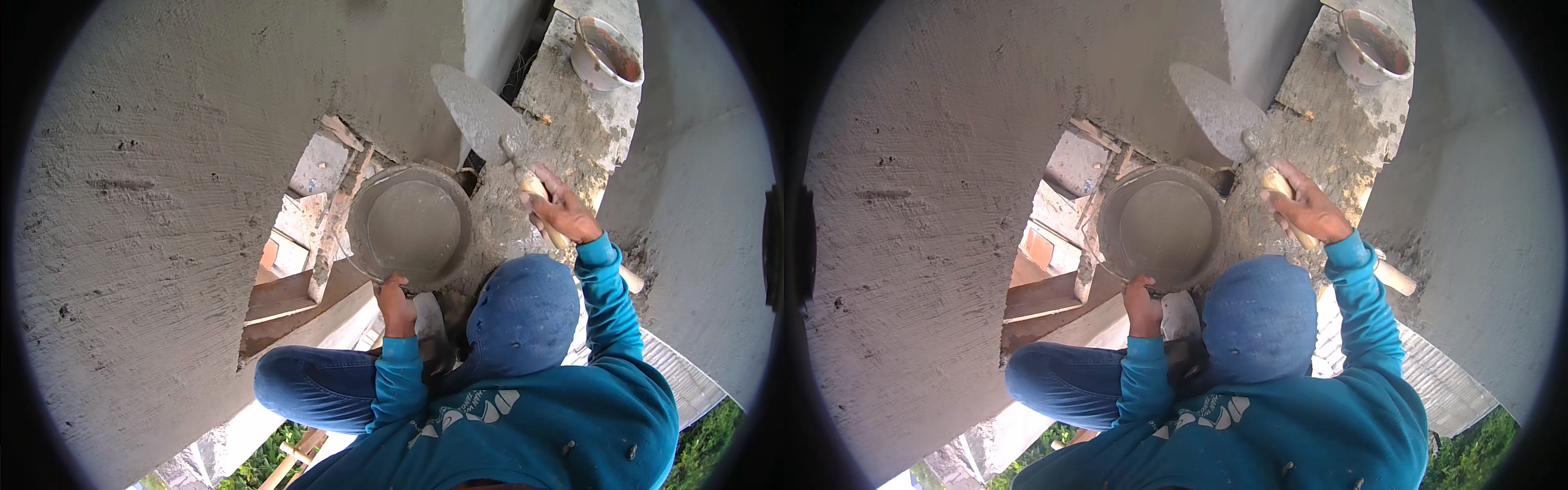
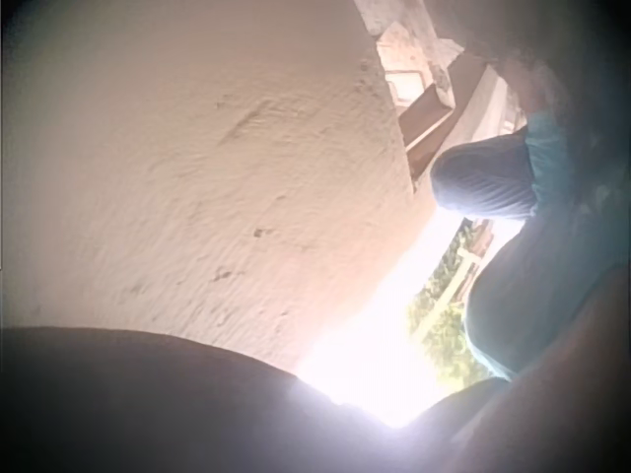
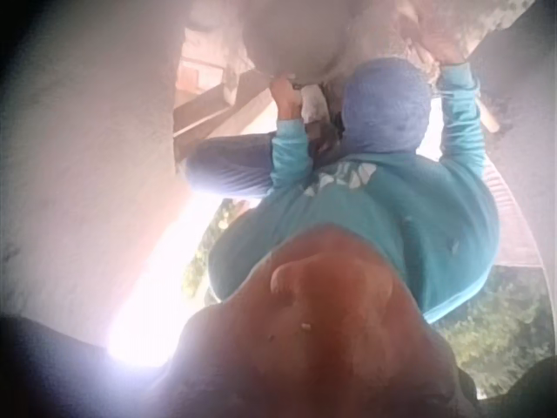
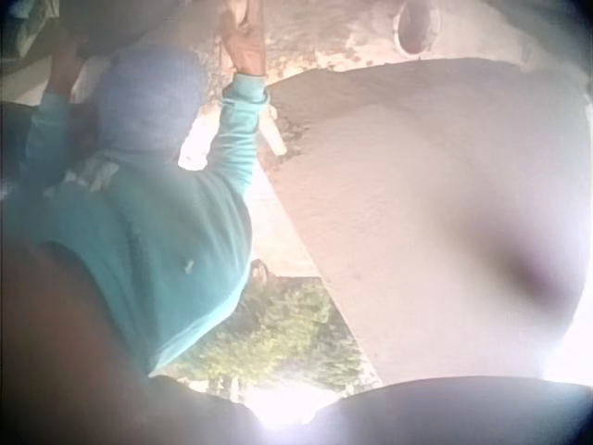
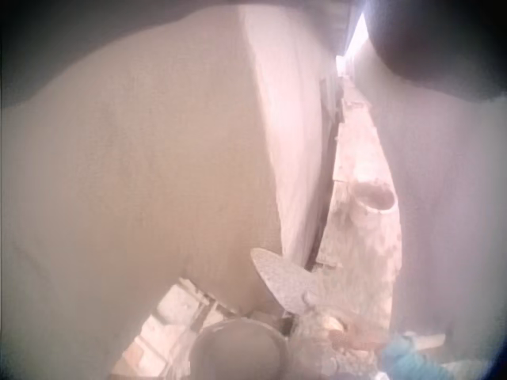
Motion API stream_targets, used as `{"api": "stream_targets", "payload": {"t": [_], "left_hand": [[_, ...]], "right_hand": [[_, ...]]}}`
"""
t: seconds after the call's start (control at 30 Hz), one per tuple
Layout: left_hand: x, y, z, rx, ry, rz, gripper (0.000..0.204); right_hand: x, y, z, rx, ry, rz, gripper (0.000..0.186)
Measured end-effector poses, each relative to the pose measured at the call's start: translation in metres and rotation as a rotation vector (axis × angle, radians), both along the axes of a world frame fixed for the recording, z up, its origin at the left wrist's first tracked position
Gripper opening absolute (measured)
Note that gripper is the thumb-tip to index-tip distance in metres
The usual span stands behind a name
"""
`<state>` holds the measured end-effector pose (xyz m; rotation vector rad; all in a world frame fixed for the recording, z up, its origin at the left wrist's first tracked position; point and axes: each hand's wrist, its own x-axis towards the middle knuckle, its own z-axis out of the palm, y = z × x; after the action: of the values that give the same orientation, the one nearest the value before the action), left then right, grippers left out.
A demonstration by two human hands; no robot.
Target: The person scoops wet cement from a bucket using a trowel and applies it to a vertical wall surface. They repeatedly smooth the applied cement with the trowel to create an even finish on the wall.
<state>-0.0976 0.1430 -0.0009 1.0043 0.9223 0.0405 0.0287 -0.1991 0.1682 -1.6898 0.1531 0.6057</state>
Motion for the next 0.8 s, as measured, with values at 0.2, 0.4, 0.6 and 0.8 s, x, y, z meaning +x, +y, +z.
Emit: {"api": "stream_targets", "payload": {"t": [0.2,0.4,0.6,0.8], "left_hand": [[0.032,-0.045,0.034,0.102,0.014,0.017,0.035],[0.042,-0.058,0.05,0.152,0.019,-0.018,0.034],[0.03,-0.031,0.004,-0.023,0.081,0.07,0.032],[0.013,-0.006,-0.026,-0.003,0.034,0.166,0.007]], "right_hand": [[-0.048,0.027,-0.034,-0.933,-0.113,0.687,0.057],[-0.038,0.046,-0.016,-0.4,0.143,0.683,0.059],[-0.09,0.007,-0.017,0.471,0.325,0.153,0.06],[-0.073,0.011,0.004,0.4,0.327,-0.259,0.066]]}}
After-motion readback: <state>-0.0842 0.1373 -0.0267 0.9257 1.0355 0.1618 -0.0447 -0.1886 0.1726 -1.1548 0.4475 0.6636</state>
